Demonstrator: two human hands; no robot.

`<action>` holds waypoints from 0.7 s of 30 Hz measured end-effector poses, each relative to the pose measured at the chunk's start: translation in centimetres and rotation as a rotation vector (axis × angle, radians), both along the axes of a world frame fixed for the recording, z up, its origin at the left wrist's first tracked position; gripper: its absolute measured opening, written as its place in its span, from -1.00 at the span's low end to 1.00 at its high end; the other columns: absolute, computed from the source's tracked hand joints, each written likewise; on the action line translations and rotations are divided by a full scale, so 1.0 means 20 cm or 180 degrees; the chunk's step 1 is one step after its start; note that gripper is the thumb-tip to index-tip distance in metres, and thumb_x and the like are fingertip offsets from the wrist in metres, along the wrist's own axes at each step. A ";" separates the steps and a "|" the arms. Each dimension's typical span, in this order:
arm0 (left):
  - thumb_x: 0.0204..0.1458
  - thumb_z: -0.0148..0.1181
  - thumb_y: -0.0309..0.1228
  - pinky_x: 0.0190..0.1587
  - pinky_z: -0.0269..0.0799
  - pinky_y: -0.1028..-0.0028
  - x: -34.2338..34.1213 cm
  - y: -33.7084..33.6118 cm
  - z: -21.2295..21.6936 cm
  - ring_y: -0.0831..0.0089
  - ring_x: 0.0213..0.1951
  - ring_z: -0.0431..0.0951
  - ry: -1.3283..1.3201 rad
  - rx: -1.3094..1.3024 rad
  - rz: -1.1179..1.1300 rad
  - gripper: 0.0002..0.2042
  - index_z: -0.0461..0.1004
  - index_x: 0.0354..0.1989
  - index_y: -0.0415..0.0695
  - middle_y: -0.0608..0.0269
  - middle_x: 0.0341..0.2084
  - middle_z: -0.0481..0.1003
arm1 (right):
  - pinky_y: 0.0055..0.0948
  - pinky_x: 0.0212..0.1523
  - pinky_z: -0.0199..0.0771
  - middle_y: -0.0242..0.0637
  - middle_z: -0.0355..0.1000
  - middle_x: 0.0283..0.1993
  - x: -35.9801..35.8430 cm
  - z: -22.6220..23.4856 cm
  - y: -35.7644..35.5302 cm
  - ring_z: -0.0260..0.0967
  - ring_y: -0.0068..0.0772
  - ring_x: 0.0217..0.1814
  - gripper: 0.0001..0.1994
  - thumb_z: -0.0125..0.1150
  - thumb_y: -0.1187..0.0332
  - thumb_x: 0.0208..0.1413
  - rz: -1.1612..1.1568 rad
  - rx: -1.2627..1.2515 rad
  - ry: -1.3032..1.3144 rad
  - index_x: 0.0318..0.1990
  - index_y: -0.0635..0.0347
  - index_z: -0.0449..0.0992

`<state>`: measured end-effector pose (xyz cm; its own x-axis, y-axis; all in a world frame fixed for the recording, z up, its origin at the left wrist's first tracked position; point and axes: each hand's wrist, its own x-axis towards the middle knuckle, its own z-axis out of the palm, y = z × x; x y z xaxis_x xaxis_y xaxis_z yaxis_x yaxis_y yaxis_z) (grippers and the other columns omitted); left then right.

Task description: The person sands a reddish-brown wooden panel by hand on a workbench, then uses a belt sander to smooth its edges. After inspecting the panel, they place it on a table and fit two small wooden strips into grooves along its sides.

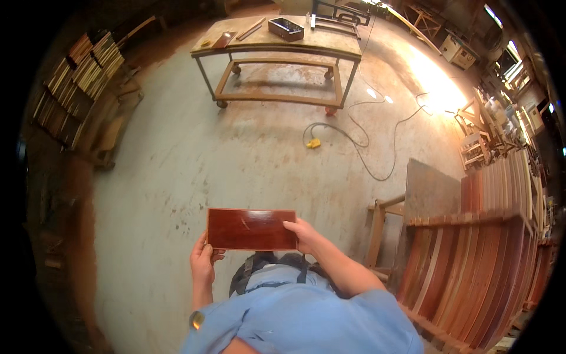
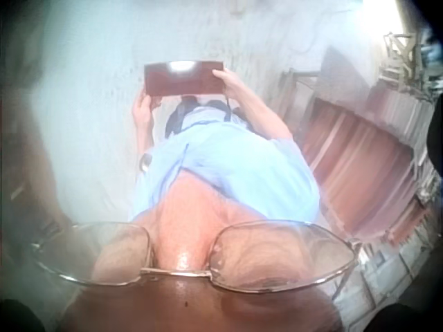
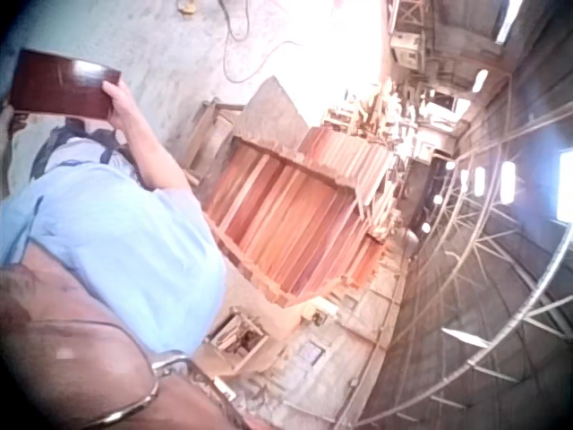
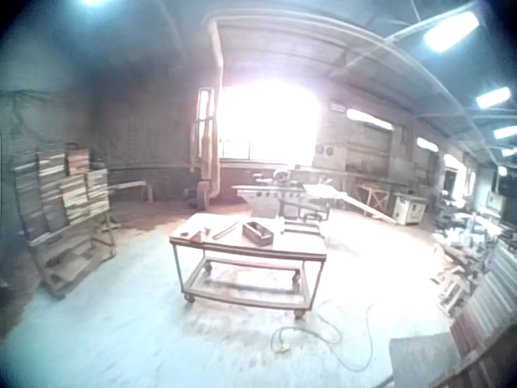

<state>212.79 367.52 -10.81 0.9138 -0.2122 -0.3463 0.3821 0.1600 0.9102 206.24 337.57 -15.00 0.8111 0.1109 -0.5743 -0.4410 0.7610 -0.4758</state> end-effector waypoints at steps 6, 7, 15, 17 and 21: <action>0.19 -0.09 -0.52 -0.29 0.50 0.50 1.04 -0.62 0.15 0.45 -0.31 0.57 -0.0091 -0.0008 -0.1281 -0.57 0.23 0.26 -0.21 0.10 -0.25 0.55 | 0.01 0.17 0.38 -0.15 0.35 0.19 0.52 0.06 -0.39 0.35 -0.11 0.18 -0.58 0.02 0.25 0.24 -0.1151 0.0388 -0.0326 0.22 0.15 0.26; 0.20 -0.08 -0.51 -0.28 0.49 0.49 1.20 -0.75 0.14 0.45 -0.30 0.57 -0.0154 -0.0040 -0.1492 -0.57 0.23 0.27 -0.21 0.10 -0.25 0.55 | 0.01 0.18 0.37 -0.15 0.35 0.19 0.62 0.07 -0.46 0.35 -0.11 0.18 -0.58 0.00 0.25 0.25 -0.1382 0.0362 -0.0421 0.22 0.15 0.26; 0.21 -0.03 -0.42 -0.32 0.50 0.52 2.28 -1.65 0.01 0.44 -0.34 0.57 0.0113 0.0195 -0.1462 -0.48 0.05 0.31 -0.35 0.09 -0.27 0.54 | 0.03 0.12 0.44 -0.12 0.37 0.15 1.54 -0.09 -1.21 0.41 -0.05 0.10 -0.63 -0.09 0.30 0.30 -0.2667 0.0184 -0.0117 0.19 0.24 0.26; 0.21 -0.03 -0.42 -0.34 0.50 0.54 2.57 -1.82 0.05 0.44 -0.35 0.57 0.0113 0.0231 -0.1428 -0.49 0.06 0.30 -0.34 0.09 -0.27 0.54 | -0.07 0.14 0.44 -0.14 0.37 0.16 1.82 0.00 -1.42 0.39 -0.13 0.14 -0.65 -0.08 0.30 0.31 -0.2857 -0.0041 -0.0207 0.18 0.25 0.27; 0.22 -0.03 -0.41 -0.37 0.50 0.56 3.09 -2.12 0.12 0.45 -0.38 0.57 0.0193 0.0166 -0.1278 -0.51 0.08 0.29 -0.33 0.11 -0.28 0.53 | -0.08 0.11 0.47 -0.15 0.39 0.15 2.30 0.04 -1.85 0.41 -0.16 0.13 -0.64 -0.05 0.29 0.30 -0.3225 -0.0325 -0.0397 0.19 0.21 0.29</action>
